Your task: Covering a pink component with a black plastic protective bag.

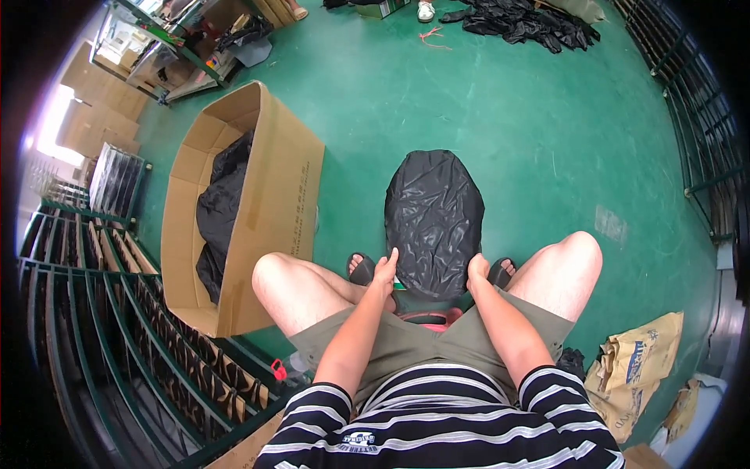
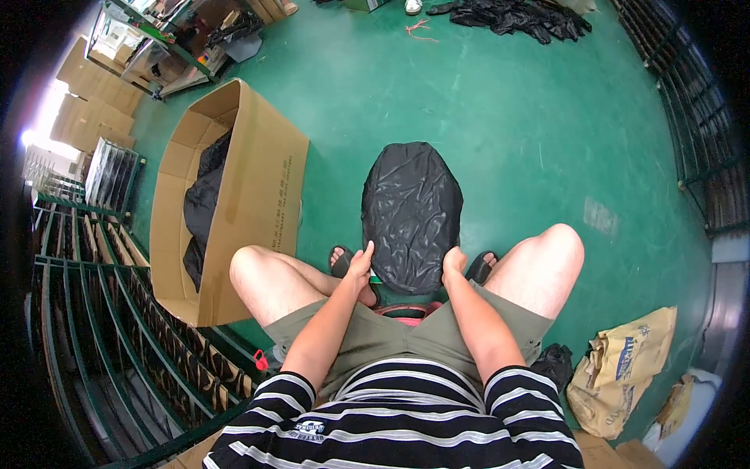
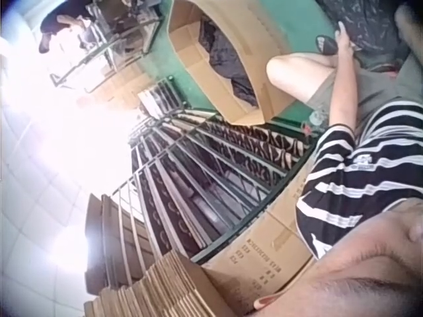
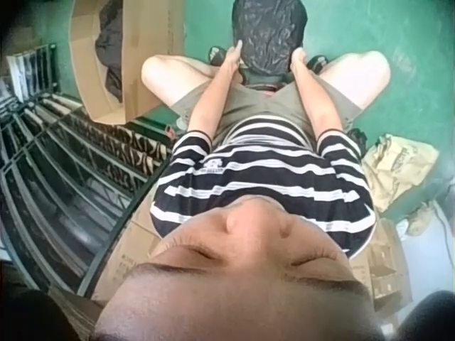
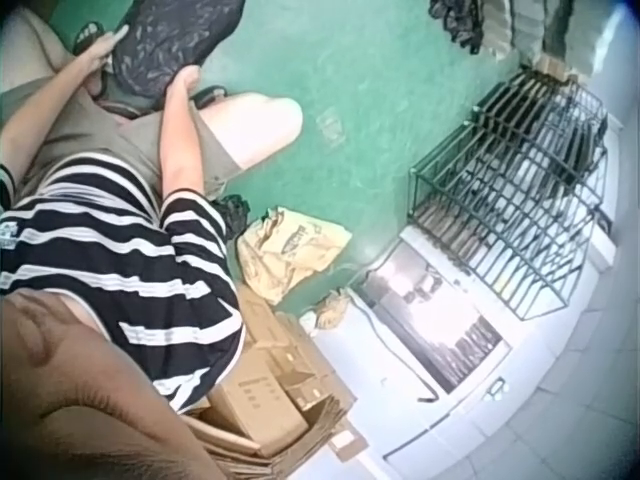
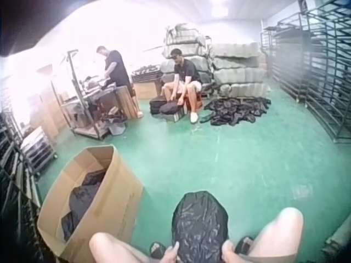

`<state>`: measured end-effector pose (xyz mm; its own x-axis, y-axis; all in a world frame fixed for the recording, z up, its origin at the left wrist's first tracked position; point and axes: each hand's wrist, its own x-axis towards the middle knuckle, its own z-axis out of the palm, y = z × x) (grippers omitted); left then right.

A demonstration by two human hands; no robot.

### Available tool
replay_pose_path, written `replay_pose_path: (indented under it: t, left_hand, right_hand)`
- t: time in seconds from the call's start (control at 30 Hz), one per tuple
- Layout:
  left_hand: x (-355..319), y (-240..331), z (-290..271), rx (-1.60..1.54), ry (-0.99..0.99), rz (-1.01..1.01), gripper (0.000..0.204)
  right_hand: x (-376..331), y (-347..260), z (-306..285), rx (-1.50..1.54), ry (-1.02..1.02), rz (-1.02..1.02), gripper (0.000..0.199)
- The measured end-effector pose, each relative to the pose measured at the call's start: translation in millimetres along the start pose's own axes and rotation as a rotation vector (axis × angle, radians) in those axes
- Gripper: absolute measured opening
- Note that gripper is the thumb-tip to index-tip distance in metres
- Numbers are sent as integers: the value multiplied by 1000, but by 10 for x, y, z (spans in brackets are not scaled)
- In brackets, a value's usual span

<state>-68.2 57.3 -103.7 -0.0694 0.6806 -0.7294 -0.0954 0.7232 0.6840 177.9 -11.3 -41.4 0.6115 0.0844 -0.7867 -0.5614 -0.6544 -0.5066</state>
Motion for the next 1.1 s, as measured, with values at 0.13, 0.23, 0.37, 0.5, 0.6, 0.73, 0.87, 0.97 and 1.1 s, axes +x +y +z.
replay_pose_path:
  t: [0.13, 0.23, 0.37, 0.5, 0.6, 0.73, 0.87, 0.97, 1.1]
  left_hand:
    - [-402, 223, 167, -28, 72, 6, 30]
    - [-411, 250, -47, -169, 89, -23, 39]
    - [-581, 449, 123, -98, 105, -150, 48]
    - [-665, 502, 219, -57, 154, -223, 87]
    - [-500, 327, 151, 250, 83, -193, 89]
    - [-239, 175, -93, 136, 2, 63, 49]
    - [-555, 299, 186, 232, 17, 57, 50]
    - [-488, 203, 176, 219, 41, 96, 49]
    - [-281, 137, 73, 86, 141, 128, 49]
  right_hand:
    - [2, 32, -189, -222, 113, -130, 48]
    - [-297, -31, -117, -218, 120, -185, 46]
    - [-256, 4, -168, -226, 146, -194, 47]
    - [-159, 108, -181, -257, 158, -178, 48]
    - [-69, 139, -152, -250, 186, -129, 58]
    - [-277, 12, -30, -222, 175, -59, 72]
    - [-162, 68, -165, -349, 233, -99, 75]
    - [-68, 150, -169, -370, 280, -151, 69]
    - [-233, 164, -65, -356, 277, -208, 65]
